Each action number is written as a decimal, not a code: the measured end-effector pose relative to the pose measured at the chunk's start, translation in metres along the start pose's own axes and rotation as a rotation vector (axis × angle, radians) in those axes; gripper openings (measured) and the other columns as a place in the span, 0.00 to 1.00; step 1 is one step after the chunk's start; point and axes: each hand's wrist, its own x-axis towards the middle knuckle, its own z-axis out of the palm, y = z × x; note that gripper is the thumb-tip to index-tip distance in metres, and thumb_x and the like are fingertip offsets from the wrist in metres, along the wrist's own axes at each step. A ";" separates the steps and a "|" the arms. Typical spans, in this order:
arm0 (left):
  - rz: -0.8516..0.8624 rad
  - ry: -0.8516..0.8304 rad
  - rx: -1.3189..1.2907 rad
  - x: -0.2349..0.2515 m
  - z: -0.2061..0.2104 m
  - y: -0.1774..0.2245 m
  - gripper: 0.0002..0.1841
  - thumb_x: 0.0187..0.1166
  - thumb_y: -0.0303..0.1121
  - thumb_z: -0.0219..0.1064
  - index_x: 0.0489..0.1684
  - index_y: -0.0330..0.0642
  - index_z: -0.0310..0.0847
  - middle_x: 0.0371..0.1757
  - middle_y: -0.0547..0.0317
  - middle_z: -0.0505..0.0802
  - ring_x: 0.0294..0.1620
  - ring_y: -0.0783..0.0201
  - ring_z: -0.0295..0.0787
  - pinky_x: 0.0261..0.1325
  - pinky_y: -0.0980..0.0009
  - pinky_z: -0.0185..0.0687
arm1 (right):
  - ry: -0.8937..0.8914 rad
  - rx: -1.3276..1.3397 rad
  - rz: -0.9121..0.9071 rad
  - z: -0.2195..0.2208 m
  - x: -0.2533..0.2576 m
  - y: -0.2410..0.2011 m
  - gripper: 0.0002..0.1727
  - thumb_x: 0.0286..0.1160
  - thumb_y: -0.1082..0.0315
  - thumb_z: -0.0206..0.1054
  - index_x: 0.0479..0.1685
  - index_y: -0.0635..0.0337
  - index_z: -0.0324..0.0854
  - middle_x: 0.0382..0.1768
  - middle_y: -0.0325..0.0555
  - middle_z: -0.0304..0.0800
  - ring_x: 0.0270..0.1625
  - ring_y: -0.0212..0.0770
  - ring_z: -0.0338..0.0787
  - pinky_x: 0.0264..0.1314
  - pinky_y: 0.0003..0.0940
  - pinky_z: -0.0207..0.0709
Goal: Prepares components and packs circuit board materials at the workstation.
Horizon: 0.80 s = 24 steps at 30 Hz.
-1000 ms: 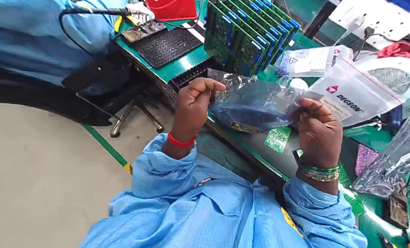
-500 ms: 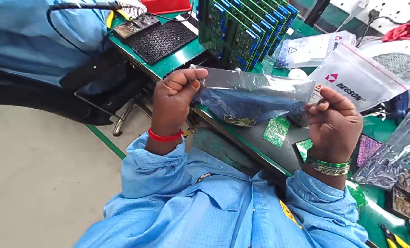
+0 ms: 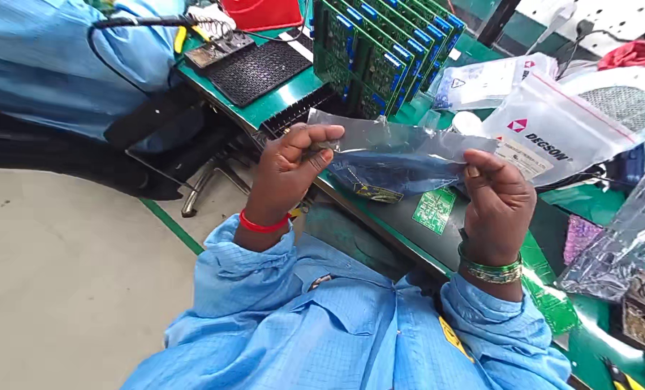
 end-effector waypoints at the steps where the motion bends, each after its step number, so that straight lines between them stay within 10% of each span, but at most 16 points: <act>1: -0.024 -0.017 0.001 -0.001 -0.002 0.001 0.17 0.77 0.19 0.65 0.65 0.32 0.82 0.63 0.59 0.90 0.62 0.72 0.86 0.68 0.75 0.83 | -0.007 0.018 0.028 -0.001 0.000 -0.002 0.16 0.82 0.79 0.61 0.59 0.56 0.89 0.56 0.31 0.94 0.58 0.28 0.91 0.65 0.29 0.85; 7: 0.011 0.031 0.174 -0.007 -0.003 0.002 0.18 0.68 0.22 0.76 0.59 0.33 0.88 0.57 0.58 0.92 0.61 0.73 0.87 0.68 0.77 0.81 | -0.079 -0.116 0.027 -0.009 -0.011 -0.008 0.26 0.65 0.74 0.79 0.67 0.63 0.85 0.61 0.40 0.90 0.63 0.32 0.89 0.69 0.31 0.84; 12: 0.119 0.116 0.268 -0.007 0.004 -0.002 0.10 0.70 0.24 0.77 0.47 0.34 0.93 0.48 0.57 0.94 0.55 0.74 0.84 0.66 0.79 0.75 | 0.079 -0.513 -0.220 -0.004 -0.019 0.001 0.07 0.71 0.66 0.79 0.46 0.51 0.95 0.42 0.37 0.90 0.54 0.31 0.85 0.74 0.40 0.69; 19: 0.166 0.213 0.303 -0.013 0.009 -0.011 0.04 0.72 0.29 0.77 0.38 0.41 0.95 0.42 0.62 0.89 0.53 0.73 0.79 0.64 0.75 0.69 | 0.119 -0.542 -0.309 -0.004 -0.022 0.010 0.03 0.75 0.65 0.76 0.41 0.48 0.94 0.38 0.35 0.85 0.52 0.30 0.83 0.81 0.44 0.61; 24: 0.211 0.193 0.332 -0.013 0.005 -0.011 0.04 0.73 0.32 0.77 0.34 0.42 0.93 0.52 0.55 0.88 0.68 0.62 0.77 0.77 0.66 0.65 | 0.102 -0.462 -0.307 -0.004 -0.019 0.011 0.02 0.73 0.65 0.77 0.39 0.45 0.93 0.64 0.38 0.81 0.75 0.33 0.73 0.80 0.30 0.66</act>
